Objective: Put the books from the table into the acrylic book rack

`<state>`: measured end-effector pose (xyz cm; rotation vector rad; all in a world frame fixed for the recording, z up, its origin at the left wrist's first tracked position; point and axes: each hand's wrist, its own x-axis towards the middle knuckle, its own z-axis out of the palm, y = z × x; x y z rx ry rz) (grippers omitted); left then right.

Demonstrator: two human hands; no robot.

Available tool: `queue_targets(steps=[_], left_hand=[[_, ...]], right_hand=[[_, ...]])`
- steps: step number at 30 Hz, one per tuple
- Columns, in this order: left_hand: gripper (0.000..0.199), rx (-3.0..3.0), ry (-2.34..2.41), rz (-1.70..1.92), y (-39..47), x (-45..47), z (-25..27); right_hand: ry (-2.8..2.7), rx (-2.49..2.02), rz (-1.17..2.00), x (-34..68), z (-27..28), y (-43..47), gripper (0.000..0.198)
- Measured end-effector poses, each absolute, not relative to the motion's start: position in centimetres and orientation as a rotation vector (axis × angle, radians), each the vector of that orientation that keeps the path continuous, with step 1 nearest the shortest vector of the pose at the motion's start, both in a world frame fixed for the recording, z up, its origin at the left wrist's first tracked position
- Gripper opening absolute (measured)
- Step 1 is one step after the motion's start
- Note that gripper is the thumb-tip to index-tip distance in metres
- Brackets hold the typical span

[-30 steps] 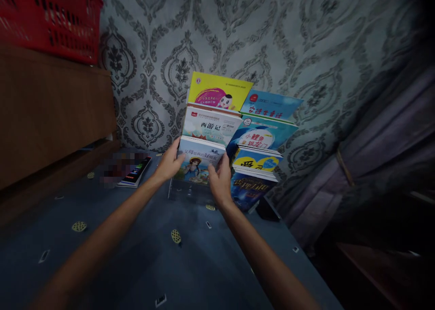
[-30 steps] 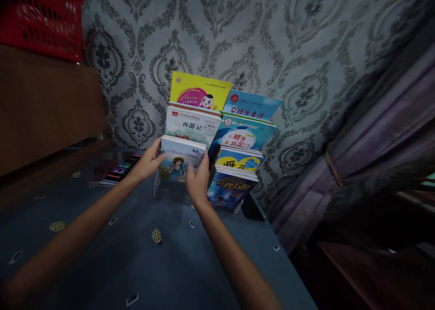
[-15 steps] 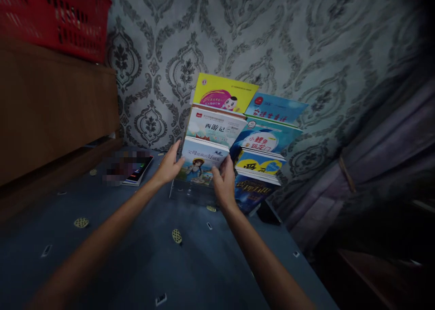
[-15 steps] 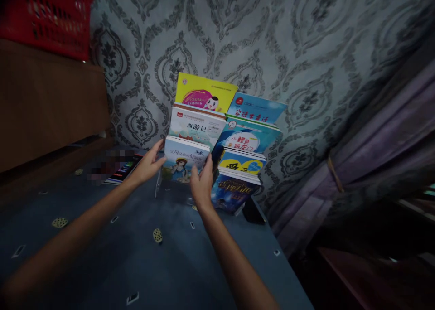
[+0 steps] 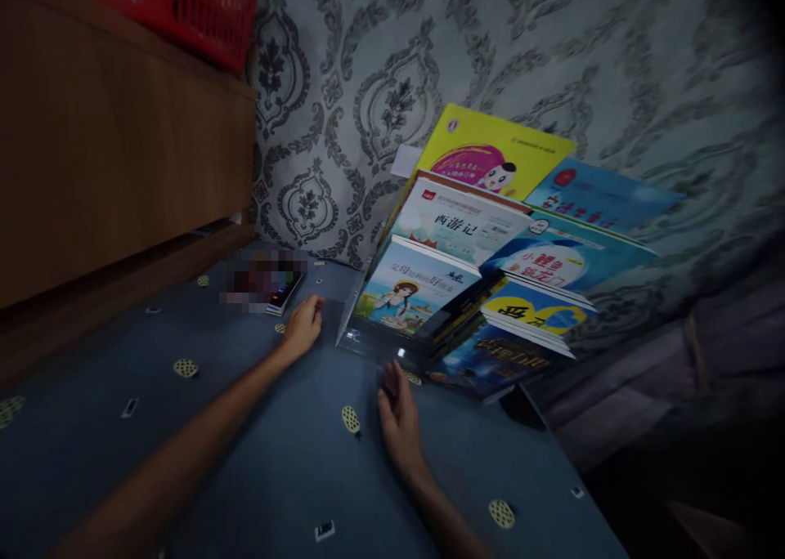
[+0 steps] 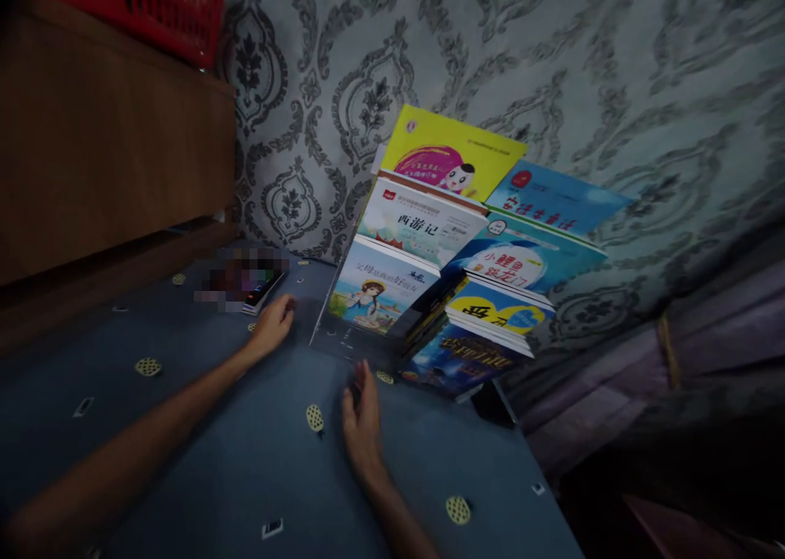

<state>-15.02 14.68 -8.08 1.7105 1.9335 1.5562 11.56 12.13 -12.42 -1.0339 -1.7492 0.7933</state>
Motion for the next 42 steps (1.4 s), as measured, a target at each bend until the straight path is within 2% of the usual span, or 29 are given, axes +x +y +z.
queue_targets(steps=[7, 18, 20, 24, 29, 39, 42], left_hand=[[0.034, 1.875, 2.183, 1.343, 13.7, -15.9, -7.8], [0.039, 1.741, 2.711, 0.965, 11.7, -19.9, -5.5], [0.048, 1.613, 2.812, 0.888, 11.4, -20.8, -5.6], [0.077, 1.545, 2.835, 0.725, 11.4, -21.8, -6.1], [0.091, 1.651, 2.822, 0.47, 11.4, -21.7, -5.9], [0.072, 1.741, 2.895, 0.058, 10.7, -20.2, -4.2], [0.06, 1.793, 2.87, -0.013, 10.2, -19.5, -3.6]], right_hand=[[-1.723, -1.063, 0.874, 11.7, -12.7, 12.1, 0.056], [-1.778, -1.06, 0.861, 11.8, -12.1, 12.1, 0.05], [-1.787, -1.062, 0.859, 11.8, -11.9, 12.0, 0.048], [-1.81, -1.041, 0.844, 11.6, -11.5, 11.9, 0.042], [-1.87, -1.011, 0.747, 11.4, -10.9, 11.6, 0.034], [-1.963, -0.982, 0.699, 11.2, -9.7, 11.2, 0.033], [-1.992, -0.966, 0.704, 11.2, -9.6, 11.2, 0.032]])
